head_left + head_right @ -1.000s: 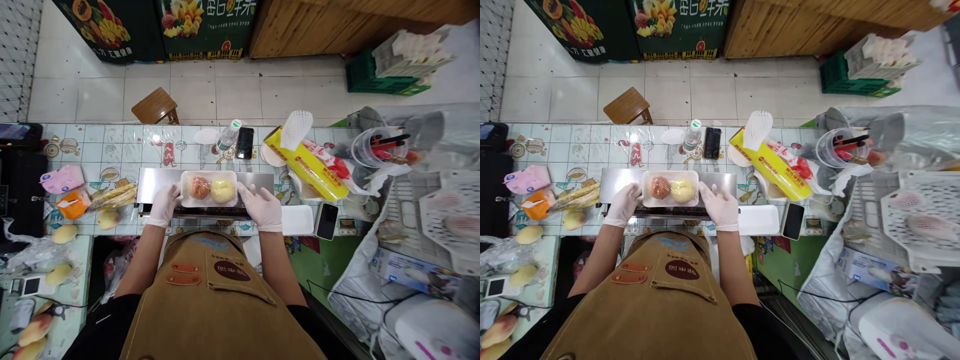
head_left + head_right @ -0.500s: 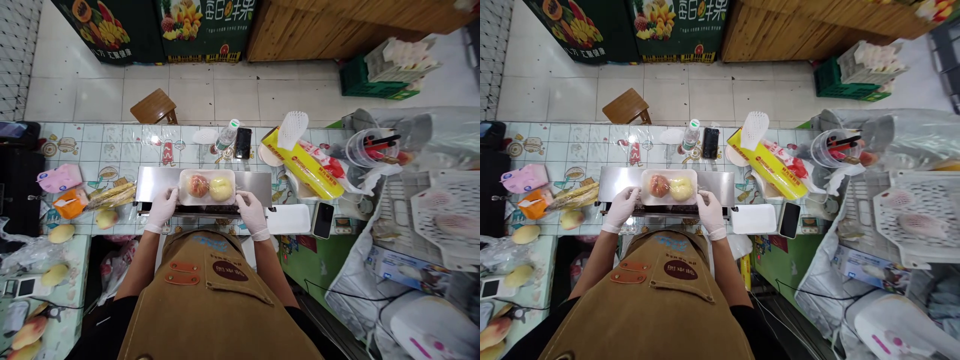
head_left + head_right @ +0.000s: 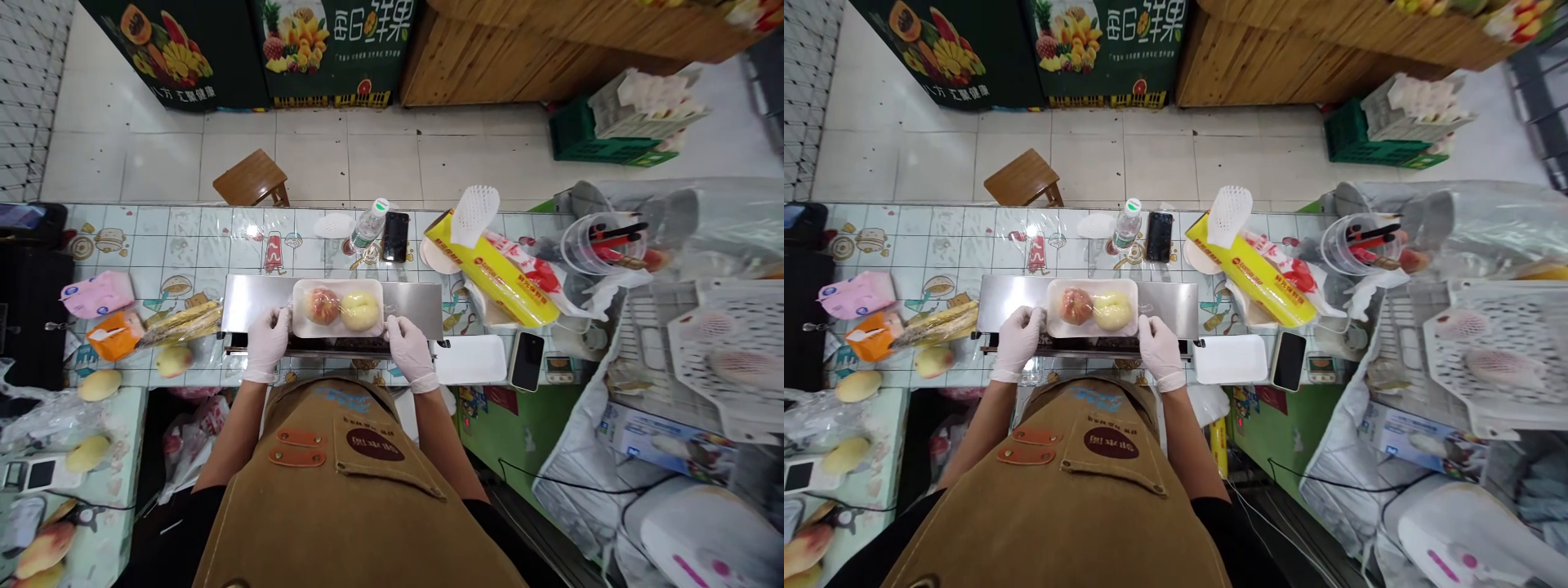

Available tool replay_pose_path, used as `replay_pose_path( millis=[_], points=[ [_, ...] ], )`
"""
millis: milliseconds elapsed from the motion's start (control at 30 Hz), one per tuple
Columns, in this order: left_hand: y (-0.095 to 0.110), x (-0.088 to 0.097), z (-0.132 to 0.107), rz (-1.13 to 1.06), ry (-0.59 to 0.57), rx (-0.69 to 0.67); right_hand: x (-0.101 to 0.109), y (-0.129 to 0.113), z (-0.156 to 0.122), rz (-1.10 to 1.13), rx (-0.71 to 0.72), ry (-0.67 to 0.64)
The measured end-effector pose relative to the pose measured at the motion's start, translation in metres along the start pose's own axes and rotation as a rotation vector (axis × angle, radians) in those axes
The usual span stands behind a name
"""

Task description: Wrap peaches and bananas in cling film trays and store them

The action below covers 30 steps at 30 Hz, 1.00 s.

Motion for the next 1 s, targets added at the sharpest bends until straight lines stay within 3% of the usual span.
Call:
replay_pose_path(
  millis=[133, 367, 500, 600, 700, 767, 900, 1000],
  points=[
    [-0.001, -0.003, 0.008, -0.177, -0.106, 0.091, 0.001, -0.010, 0.011, 0.133, -0.020, -0.041],
    [0.008, -0.003, 0.020, -0.125, -0.166, 0.183, 0.004, -0.007, 0.026, 0.452, -0.275, -0.129],
    [0.006, -0.006, 0.023, -0.089, -0.200, 0.187, 0.003, -0.007, 0.025, 0.506, -0.308, -0.240],
    [0.007, -0.007, 0.025, -0.002, -0.186, 0.158, 0.002, -0.009, 0.025, 0.493, -0.307, -0.307],
    [0.014, -0.006, 0.024, 0.115, -0.095, 0.094, -0.001, -0.010, 0.027, 0.470, -0.293, -0.356],
    [0.020, -0.005, 0.022, 0.176, -0.022, 0.045, -0.002, -0.011, 0.030, 0.446, -0.236, -0.289],
    [0.025, -0.005, 0.016, 0.309, 0.091, -0.027, -0.004, -0.009, 0.034, 0.332, -0.077, 0.020],
    [0.022, -0.002, 0.016, 0.462, 0.156, -0.058, -0.005, -0.004, 0.035, 0.115, 0.003, 0.255]
  ],
)
Point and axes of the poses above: each hand's wrist, its own z-axis towards the middle knuckle, its own x-axis out of the back of the hand, y = z × x, the point moved 4 cm from there along z, towards the middle knuckle, and after that the axes turned 2 degrees about -y, right-handed, at the moved point
